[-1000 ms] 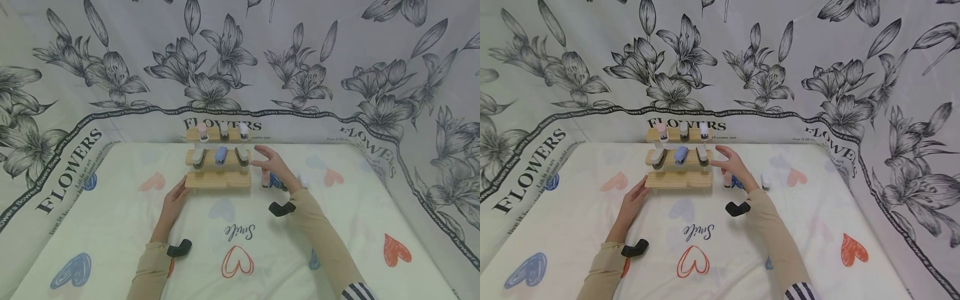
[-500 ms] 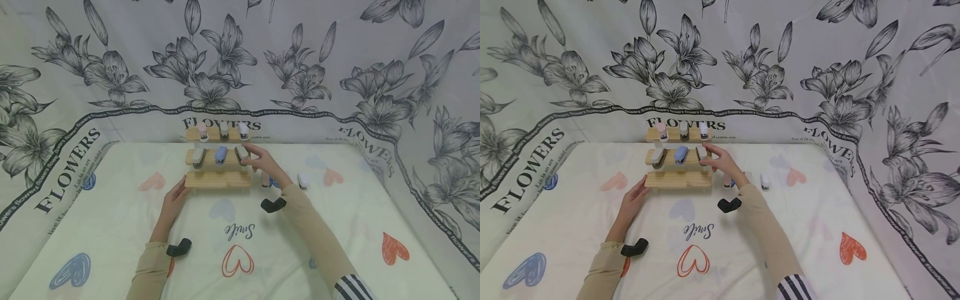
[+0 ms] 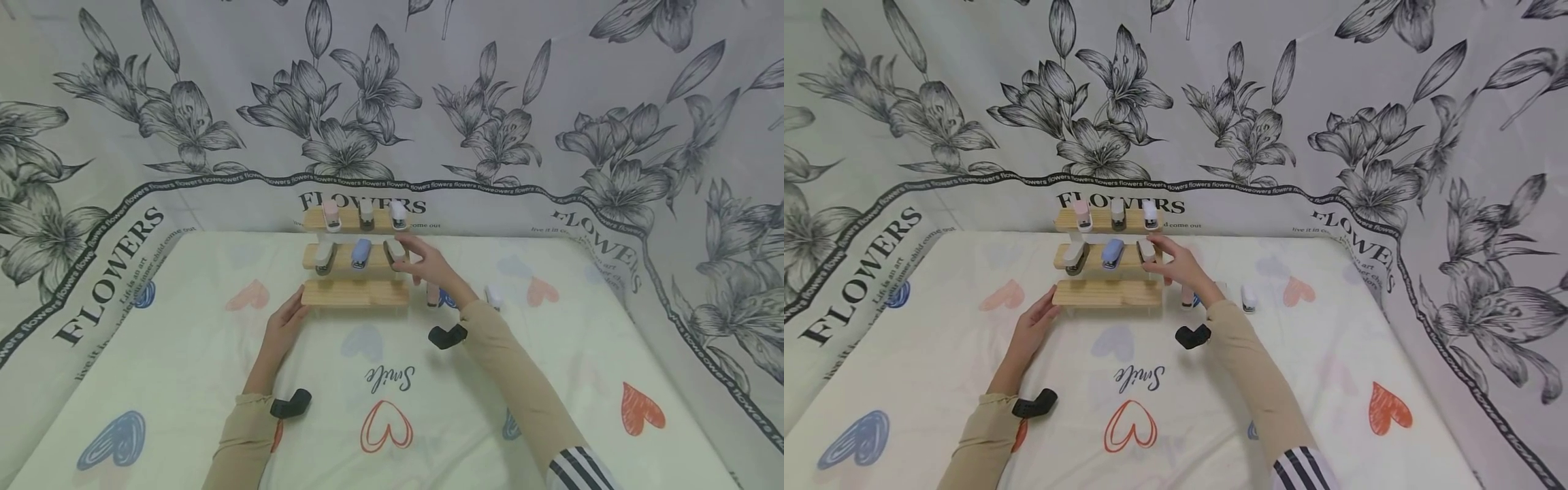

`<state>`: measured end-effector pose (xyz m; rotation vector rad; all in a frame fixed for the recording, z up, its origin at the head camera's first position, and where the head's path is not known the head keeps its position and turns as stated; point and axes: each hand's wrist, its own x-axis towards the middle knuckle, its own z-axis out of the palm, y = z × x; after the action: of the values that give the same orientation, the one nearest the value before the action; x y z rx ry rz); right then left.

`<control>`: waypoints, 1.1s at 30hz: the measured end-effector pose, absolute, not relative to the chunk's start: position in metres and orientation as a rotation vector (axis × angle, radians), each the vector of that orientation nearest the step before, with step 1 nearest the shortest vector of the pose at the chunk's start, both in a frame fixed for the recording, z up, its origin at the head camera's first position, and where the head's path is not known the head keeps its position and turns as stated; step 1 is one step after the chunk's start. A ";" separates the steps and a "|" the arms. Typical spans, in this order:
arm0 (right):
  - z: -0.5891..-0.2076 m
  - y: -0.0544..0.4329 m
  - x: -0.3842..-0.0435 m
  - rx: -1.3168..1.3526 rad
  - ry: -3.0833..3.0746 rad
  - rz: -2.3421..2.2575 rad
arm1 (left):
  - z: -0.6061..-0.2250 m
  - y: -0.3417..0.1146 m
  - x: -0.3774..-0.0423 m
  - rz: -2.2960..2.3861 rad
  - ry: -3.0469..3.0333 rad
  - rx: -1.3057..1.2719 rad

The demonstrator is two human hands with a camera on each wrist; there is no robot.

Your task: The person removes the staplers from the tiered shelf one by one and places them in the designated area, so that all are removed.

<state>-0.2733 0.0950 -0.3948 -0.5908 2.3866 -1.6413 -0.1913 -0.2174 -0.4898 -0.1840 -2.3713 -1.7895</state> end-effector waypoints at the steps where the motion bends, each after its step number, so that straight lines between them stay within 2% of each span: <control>1: -0.397 0.095 -0.274 -0.607 2.408 -1.625 | -0.489 -0.217 -0.191 -1.797 -2.376 -0.180; 10: -0.379 0.097 -0.251 -0.693 2.400 -1.624 | -0.489 -0.218 -0.189 -1.781 -2.425 -0.127; 33: -0.378 0.087 -0.250 -0.533 2.340 -1.843 | -0.491 -0.216 -0.194 -1.801 -2.398 -0.144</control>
<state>-0.2498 0.0870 -0.3784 -0.5332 2.3400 -1.8427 -0.1944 -0.2164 -0.4907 -0.1444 -2.3980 -1.8012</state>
